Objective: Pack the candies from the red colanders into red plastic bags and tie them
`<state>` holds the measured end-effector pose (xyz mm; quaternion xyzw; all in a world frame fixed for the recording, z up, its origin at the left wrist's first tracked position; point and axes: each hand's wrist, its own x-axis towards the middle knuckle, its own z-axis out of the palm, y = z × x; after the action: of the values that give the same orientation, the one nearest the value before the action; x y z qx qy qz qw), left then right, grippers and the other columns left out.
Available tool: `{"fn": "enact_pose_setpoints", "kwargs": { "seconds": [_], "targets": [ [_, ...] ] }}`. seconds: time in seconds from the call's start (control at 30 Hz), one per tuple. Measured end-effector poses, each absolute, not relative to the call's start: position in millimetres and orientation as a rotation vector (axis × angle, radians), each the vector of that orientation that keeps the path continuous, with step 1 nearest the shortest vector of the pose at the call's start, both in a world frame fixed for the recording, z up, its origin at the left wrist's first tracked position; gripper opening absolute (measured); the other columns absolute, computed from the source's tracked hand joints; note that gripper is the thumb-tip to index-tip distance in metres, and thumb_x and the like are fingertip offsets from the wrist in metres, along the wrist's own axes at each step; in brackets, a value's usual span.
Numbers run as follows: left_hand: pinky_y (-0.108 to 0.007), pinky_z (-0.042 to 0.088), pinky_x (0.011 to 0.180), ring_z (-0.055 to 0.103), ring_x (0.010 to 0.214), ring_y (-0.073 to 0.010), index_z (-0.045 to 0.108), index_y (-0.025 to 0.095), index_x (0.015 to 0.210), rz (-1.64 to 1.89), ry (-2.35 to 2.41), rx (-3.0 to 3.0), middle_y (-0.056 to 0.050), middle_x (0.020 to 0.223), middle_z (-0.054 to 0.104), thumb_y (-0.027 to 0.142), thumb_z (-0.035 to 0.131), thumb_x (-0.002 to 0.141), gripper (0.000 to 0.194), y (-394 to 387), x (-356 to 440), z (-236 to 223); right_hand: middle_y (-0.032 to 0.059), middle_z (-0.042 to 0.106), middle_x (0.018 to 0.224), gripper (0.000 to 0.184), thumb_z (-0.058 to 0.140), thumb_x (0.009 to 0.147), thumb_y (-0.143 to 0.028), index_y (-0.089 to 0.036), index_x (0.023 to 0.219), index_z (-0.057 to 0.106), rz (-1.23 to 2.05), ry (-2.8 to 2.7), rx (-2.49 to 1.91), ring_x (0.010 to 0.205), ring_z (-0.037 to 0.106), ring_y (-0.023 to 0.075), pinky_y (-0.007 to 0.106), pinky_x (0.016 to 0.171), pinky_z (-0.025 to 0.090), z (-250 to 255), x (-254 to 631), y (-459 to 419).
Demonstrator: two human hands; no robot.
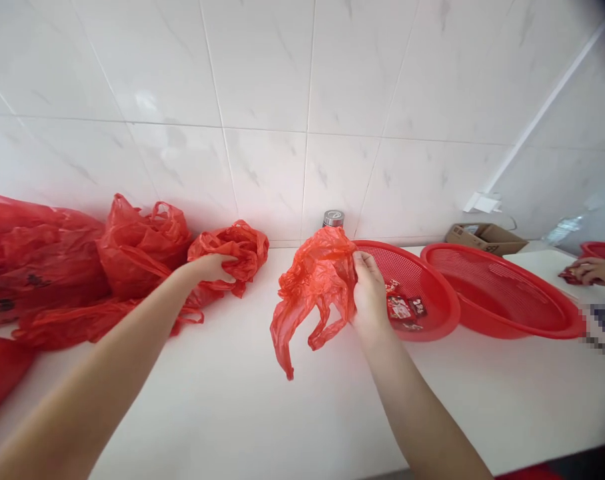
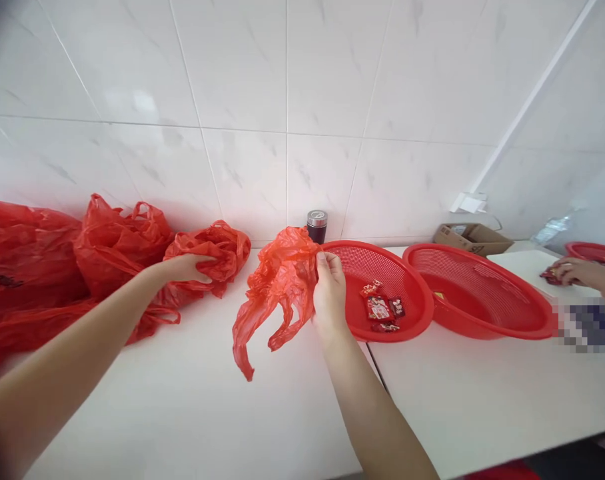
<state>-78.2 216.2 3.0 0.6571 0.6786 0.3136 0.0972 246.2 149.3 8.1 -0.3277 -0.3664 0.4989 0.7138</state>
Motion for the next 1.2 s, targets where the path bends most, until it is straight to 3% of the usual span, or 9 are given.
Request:
{"fn": "enact_pose_setpoints", "kwargs": {
  "seconds": [0.17,0.27,0.37,0.6,0.73,0.87,1.0,1.1,1.2],
  "targets": [
    [-0.034,0.051,0.077,0.067,0.083,-0.0238,0.068,0.005,0.101,0.859,2.178,1.909,-0.007,0.087,0.070,0.040,0.063,0.082,0.040,151,-43,48,-0.0036,0.060,0.079,0.027,0.064,0.079,-0.046,-0.024,0.085,0.050,1.100,-0.796,-0.768,0.069,0.058,0.0140,0.026,0.062,0.048,7,243,144],
    [-0.034,0.052,0.078,0.067,0.086,-0.0220,0.064,0.022,0.114,0.996,2.076,1.980,-0.006,0.110,0.069,0.048,0.054,0.087,0.039,97,23,24,-0.0032,0.057,0.079,0.029,0.062,0.081,-0.048,-0.024,0.087,0.047,1.036,-0.815,-0.762,0.069,0.056,0.0137,0.026,0.062,0.047,2,231,137],
    [-0.041,0.050,0.084,0.060,0.108,-0.0312,0.058,0.027,0.124,1.088,1.823,1.890,-0.007,0.124,0.063,0.045,0.067,0.076,0.052,64,77,-24,-0.0027,0.056,0.080,0.030,0.057,0.085,-0.052,-0.024,0.089,0.046,0.995,-0.859,-0.775,0.071,0.055,0.0140,0.026,0.064,0.047,-2,225,129],
    [-0.040,0.054,0.085,0.067,0.084,-0.0235,0.067,0.019,0.080,1.243,1.309,1.190,-0.004,0.080,0.071,0.036,0.066,0.077,0.018,55,37,-54,-0.0044,0.049,0.071,0.022,0.045,0.095,-0.045,-0.023,0.088,0.045,0.630,-1.473,-1.149,0.063,0.047,0.0131,0.026,0.061,0.038,-7,285,114],
    [-0.034,0.057,0.077,0.059,0.061,-0.0167,0.054,0.019,0.054,1.311,0.947,0.534,0.005,0.040,0.038,0.026,0.077,0.067,0.027,32,-12,-53,-0.0022,0.059,0.074,0.014,0.045,0.094,-0.032,-0.022,0.083,0.048,0.736,-2.067,-1.496,0.066,0.055,0.0139,0.025,0.060,0.038,-23,325,89],
    [-0.029,0.050,0.051,0.035,0.043,-0.0103,0.057,0.020,0.059,1.085,0.938,0.408,0.007,0.042,0.027,0.036,0.074,0.073,0.028,12,-17,-68,-0.0007,0.066,0.079,0.013,0.053,0.090,-0.034,-0.022,0.087,0.057,0.801,-2.216,-1.588,0.069,0.061,0.0142,0.024,0.061,0.042,-19,350,92],
    [-0.027,0.044,0.051,0.039,0.049,-0.0109,0.057,0.021,0.064,1.029,0.952,0.491,0.004,0.057,0.043,0.050,0.070,0.076,0.034,7,28,-63,0.0096,0.057,0.127,0.049,0.052,0.089,-0.053,-0.028,0.132,0.045,0.691,-2.210,-1.786,0.102,0.062,0.0217,0.032,0.081,0.047,-4,393,160],
    [-0.024,0.039,0.051,0.041,0.054,-0.0110,0.065,0.026,0.094,1.052,0.984,0.585,0.003,0.067,0.049,0.053,0.065,0.080,0.031,9,67,-52,0.0198,0.030,0.151,0.106,0.080,0.062,-0.055,-0.027,0.149,0.027,0.679,-2.263,-2.021,0.128,0.044,0.0378,0.046,0.096,0.041,-11,425,219],
    [-0.023,0.038,0.052,0.038,0.055,-0.0117,0.058,0.029,0.122,1.072,1.037,0.632,0.004,0.061,0.045,0.053,0.065,0.080,0.048,13,87,-47,0.0229,0.021,0.154,0.132,0.088,0.041,-0.057,-0.026,0.152,0.023,0.727,-2.357,-2.191,0.133,0.034,0.0451,0.053,0.098,0.038,-33,440,259]
  ]
}}
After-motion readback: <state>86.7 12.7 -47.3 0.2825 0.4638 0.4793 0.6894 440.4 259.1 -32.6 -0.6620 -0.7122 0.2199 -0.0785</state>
